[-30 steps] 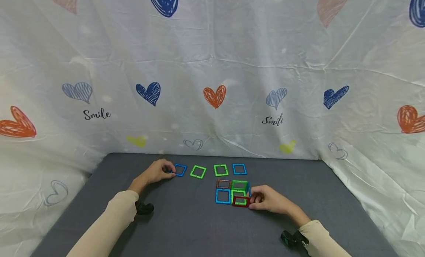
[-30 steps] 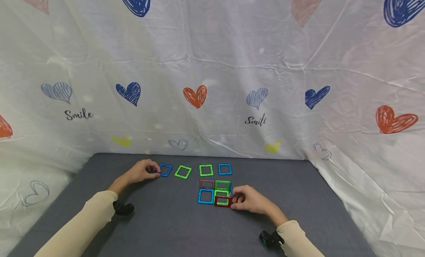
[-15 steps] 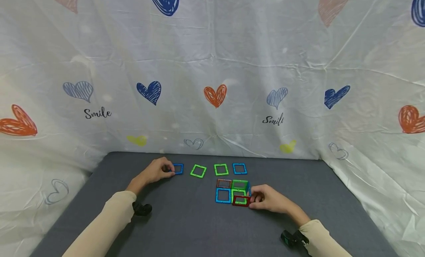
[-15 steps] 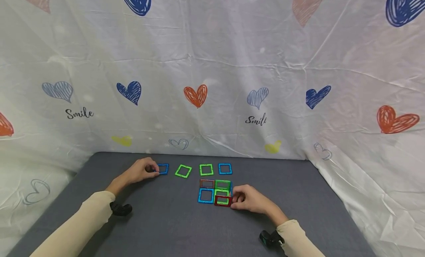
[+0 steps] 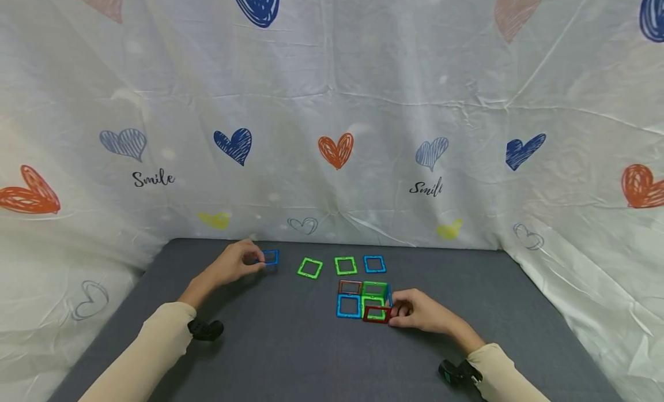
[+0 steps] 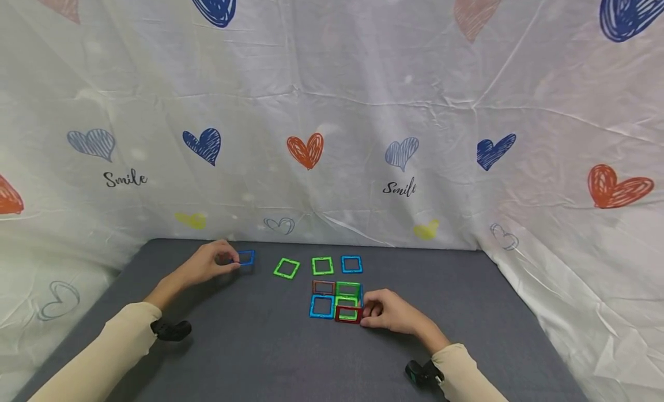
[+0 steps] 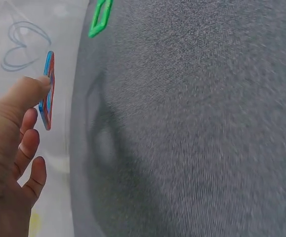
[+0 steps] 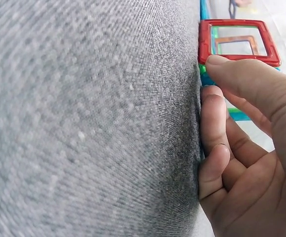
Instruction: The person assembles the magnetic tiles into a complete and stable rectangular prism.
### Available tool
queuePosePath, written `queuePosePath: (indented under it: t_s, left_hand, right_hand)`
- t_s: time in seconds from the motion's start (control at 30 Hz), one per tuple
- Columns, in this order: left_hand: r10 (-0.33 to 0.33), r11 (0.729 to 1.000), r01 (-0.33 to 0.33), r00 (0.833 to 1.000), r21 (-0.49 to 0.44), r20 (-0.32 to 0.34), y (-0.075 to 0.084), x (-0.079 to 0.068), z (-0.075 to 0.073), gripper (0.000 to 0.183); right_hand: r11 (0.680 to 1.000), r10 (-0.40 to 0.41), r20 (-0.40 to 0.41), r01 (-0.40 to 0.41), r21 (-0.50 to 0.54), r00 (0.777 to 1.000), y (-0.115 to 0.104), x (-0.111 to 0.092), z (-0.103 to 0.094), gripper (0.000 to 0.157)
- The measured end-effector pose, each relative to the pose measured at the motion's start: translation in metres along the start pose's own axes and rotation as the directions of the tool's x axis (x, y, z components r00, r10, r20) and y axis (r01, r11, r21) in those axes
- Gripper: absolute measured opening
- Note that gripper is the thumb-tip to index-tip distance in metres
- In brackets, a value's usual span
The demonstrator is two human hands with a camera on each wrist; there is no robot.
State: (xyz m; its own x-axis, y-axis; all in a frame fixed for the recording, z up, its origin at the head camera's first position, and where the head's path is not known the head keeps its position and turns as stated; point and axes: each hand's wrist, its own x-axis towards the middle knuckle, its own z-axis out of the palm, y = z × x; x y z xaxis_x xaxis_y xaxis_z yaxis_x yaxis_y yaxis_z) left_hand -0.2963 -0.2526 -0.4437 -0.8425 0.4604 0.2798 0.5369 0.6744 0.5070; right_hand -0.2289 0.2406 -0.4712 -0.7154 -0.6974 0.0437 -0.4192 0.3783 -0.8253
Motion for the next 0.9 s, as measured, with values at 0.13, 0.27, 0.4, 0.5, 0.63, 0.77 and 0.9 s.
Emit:
queuePosePath:
  t_s: [0.13,0.27,0.4,0.5,0.63,0.77,0.9]
  left_hand:
    - [0.030,0.999,-0.029,0.999,0.028,-0.016,0.002,-0.008,-0.007,0.009]
    - [0.056,0.997,-0.054,0.998,0.051,-0.036,0.003,-0.017,-0.012,0.007]
    - [0.066,0.996,-0.064,0.997,0.057,-0.049,0.004,-0.025,-0.015,0.009]
    - [0.074,0.996,-0.071,0.996,0.056,-0.052,0.004,-0.029,-0.016,0.010]
    - [0.086,0.995,-0.083,0.995,0.050,-0.059,0.004,-0.034,-0.017,0.010]
    - [0.089,0.996,-0.087,0.994,0.035,-0.070,0.006,-0.039,-0.016,0.015]
    - [0.099,0.995,-0.097,0.992,0.025,-0.084,0.009,-0.041,-0.014,0.018]
  right_hand:
    - [1.000,-0.006,0.001,0.006,0.003,1.000,0.000,0.000,0.000,0.011]
    - [1.000,-0.002,0.002,0.002,0.009,1.000,0.000,-0.001,0.001,0.012]
    - [1.000,0.006,0.001,-0.006,0.013,1.000,0.001,-0.001,0.001,0.011]
    - [1.000,0.003,0.000,-0.003,0.014,1.000,0.001,-0.001,0.001,0.011]
    - [1.000,-0.001,-0.002,0.001,0.017,1.000,0.001,-0.001,0.001,0.011]
    - [1.000,-0.003,-0.004,0.003,0.016,1.000,0.001,-0.001,0.001,0.009]
    - [1.000,-0.008,-0.005,0.008,0.014,1.000,0.001,0.000,0.001,0.009]
